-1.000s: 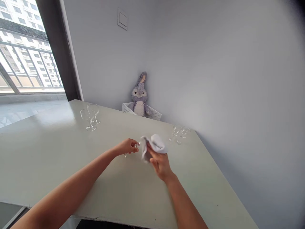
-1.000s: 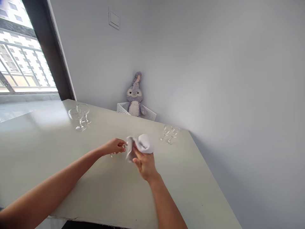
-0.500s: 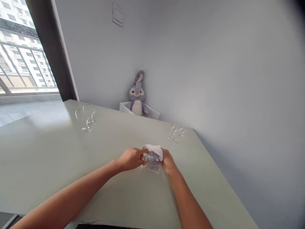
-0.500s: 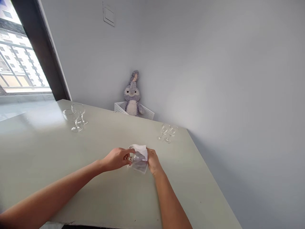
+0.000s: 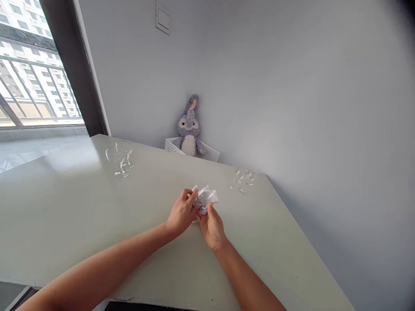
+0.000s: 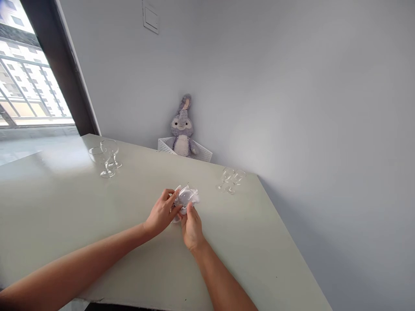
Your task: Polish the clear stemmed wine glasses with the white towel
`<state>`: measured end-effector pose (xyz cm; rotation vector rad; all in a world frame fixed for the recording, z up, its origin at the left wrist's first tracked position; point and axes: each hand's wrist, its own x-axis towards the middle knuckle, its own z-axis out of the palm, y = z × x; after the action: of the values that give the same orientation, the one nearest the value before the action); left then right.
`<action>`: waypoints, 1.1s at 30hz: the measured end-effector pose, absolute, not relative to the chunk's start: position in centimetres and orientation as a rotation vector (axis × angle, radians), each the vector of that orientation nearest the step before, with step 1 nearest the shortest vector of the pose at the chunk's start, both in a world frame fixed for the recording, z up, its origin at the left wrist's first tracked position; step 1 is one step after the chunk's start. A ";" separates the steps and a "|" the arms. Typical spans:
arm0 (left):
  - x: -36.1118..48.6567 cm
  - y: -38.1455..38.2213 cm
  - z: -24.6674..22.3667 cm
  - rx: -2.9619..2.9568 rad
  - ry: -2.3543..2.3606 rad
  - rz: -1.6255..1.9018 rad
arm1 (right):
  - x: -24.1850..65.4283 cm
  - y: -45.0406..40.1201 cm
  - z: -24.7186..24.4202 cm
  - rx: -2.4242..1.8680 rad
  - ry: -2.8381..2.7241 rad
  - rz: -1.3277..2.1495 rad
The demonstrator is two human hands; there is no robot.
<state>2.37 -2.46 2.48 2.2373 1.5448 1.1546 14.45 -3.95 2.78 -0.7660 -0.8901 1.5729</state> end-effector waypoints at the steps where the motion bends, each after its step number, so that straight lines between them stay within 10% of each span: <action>1: 2.4 -2.5 2.6 2.259 1.577 1.163 | 14.3 -4.1 2.6 -0.780 -0.905 1.565; 18: 0.6 -1.0 3.4 0.834 0.580 0.881 | 14.6 -3.7 1.3 -0.818 -0.678 1.958; 33: -0.1 -0.2 4.3 0.738 0.615 1.124 | 16.9 -2.7 2.3 -1.081 -1.166 1.414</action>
<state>-0.12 -0.21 4.33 0.7384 0.6152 1.1243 16.87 -2.74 2.32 -1.0815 -1.1656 1.4139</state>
